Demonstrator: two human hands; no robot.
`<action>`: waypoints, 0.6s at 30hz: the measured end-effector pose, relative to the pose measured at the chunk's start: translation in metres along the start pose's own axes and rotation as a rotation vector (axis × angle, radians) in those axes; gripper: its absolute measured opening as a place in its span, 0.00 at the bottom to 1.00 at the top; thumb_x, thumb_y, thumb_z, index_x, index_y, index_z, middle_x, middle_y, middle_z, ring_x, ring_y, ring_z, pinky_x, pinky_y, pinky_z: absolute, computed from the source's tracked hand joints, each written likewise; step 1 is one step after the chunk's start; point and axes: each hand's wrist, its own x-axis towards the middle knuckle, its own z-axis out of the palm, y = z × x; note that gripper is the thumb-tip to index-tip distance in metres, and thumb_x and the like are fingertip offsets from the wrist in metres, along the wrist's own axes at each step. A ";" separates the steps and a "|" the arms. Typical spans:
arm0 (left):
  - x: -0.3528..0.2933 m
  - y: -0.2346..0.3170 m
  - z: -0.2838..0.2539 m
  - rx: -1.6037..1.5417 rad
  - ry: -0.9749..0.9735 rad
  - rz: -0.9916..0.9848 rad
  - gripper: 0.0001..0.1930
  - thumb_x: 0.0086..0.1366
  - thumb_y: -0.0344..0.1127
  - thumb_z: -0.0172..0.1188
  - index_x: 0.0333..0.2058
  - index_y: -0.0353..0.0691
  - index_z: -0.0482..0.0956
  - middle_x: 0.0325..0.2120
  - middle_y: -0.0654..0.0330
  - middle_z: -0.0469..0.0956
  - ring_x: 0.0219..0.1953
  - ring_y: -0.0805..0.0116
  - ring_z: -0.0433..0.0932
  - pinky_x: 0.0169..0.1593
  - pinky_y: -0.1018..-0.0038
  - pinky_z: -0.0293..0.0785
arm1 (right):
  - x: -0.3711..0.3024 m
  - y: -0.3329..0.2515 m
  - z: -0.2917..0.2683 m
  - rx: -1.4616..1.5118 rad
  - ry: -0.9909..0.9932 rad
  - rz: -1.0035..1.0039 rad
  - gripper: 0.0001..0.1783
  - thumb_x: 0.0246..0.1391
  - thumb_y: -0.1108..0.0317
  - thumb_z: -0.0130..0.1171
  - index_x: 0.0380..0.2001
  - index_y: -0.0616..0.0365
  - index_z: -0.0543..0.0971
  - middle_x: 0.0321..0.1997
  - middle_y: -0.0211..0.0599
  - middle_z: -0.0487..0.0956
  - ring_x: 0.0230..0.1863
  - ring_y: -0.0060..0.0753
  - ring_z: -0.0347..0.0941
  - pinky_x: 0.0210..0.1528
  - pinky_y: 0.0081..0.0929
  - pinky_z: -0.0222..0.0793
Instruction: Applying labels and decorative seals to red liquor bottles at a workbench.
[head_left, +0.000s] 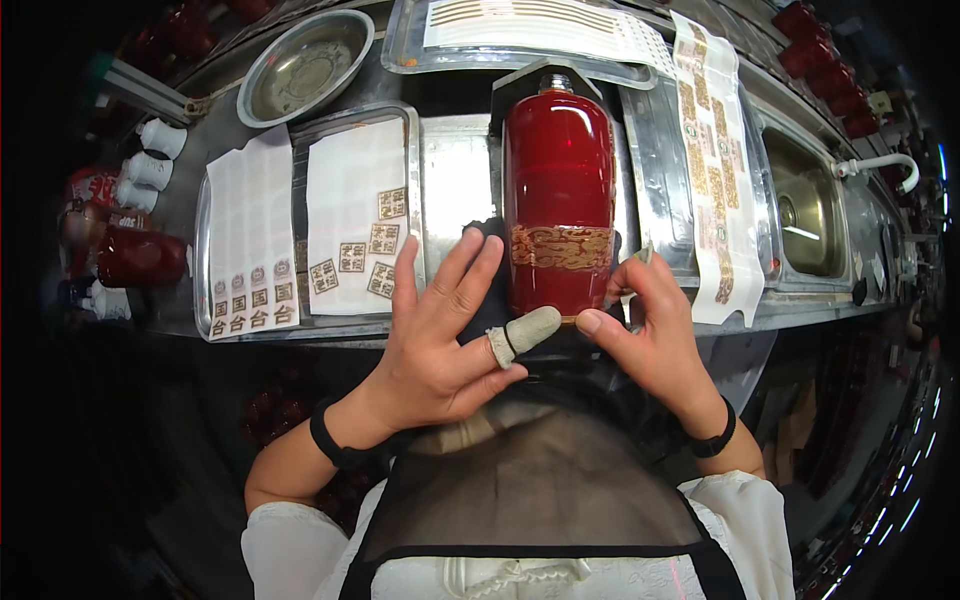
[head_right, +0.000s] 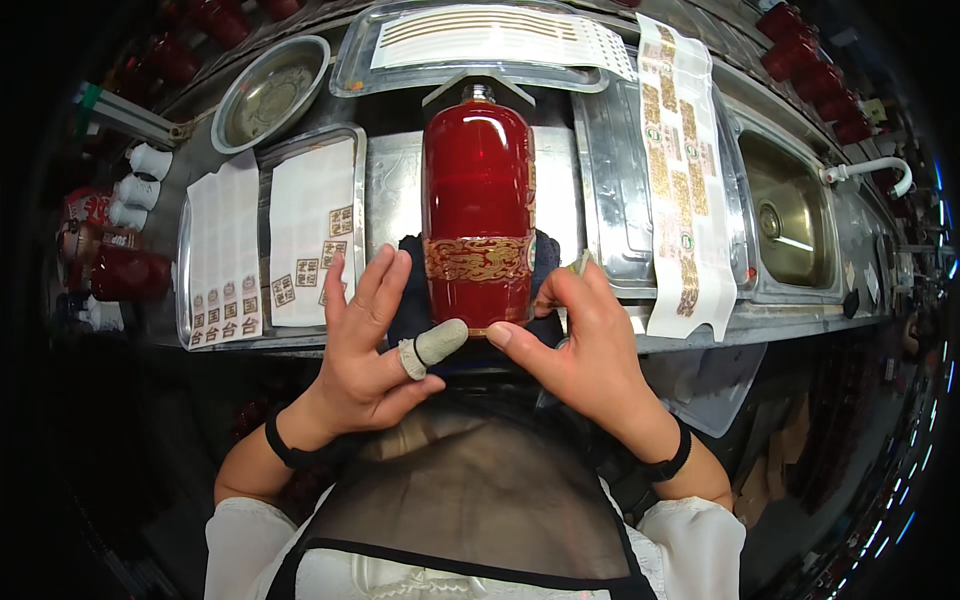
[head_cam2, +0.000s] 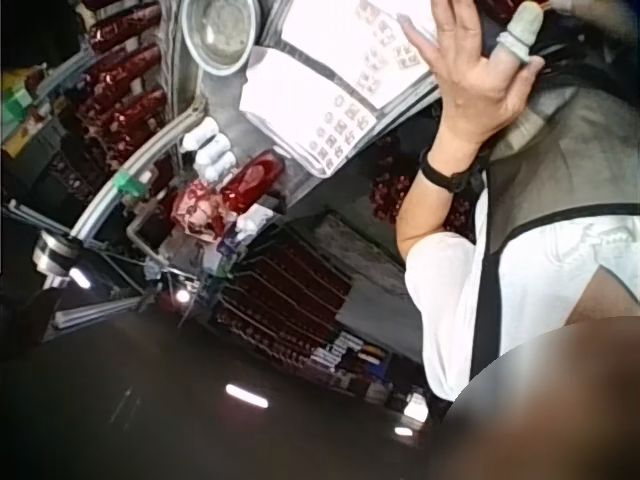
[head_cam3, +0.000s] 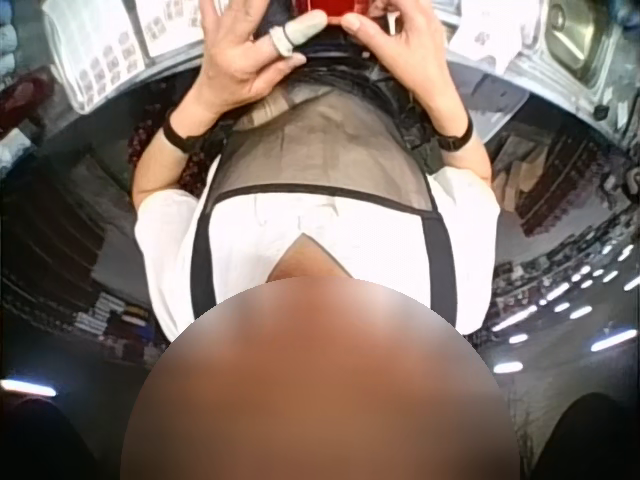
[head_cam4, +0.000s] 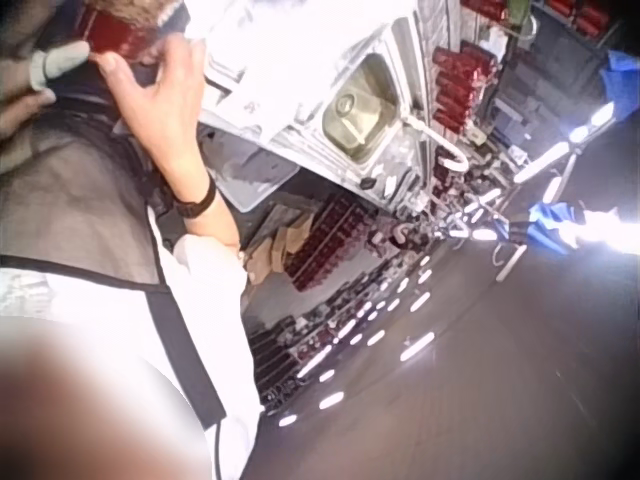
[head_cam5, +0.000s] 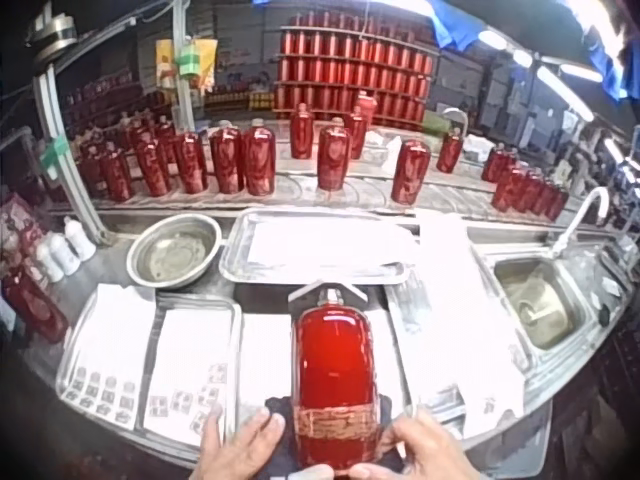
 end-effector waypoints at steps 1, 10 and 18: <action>-0.003 -0.003 0.004 0.050 0.028 0.002 0.20 0.64 0.49 0.64 0.53 0.54 0.85 0.72 0.35 0.54 0.73 0.36 0.55 0.71 0.37 0.32 | 0.000 0.000 -0.001 0.003 0.000 -0.001 0.25 0.45 0.52 0.76 0.30 0.59 0.74 0.32 0.39 0.69 0.33 0.42 0.68 0.37 0.36 0.65; -0.017 -0.008 0.002 0.121 0.016 -0.049 0.20 0.66 0.54 0.63 0.53 0.57 0.86 0.72 0.34 0.52 0.73 0.35 0.53 0.71 0.37 0.31 | -0.005 0.018 -0.008 0.079 -0.041 -0.006 0.20 0.48 0.58 0.74 0.31 0.60 0.75 0.32 0.31 0.68 0.27 0.24 0.63 0.30 0.25 0.59; 0.002 -0.003 -0.003 0.118 -0.029 0.010 0.19 0.63 0.55 0.66 0.50 0.61 0.87 0.72 0.35 0.53 0.74 0.34 0.53 0.70 0.35 0.30 | -0.021 0.027 -0.024 0.427 -0.048 0.138 0.08 0.57 0.71 0.66 0.29 0.60 0.76 0.33 0.23 0.69 0.25 0.08 0.57 0.28 0.12 0.52</action>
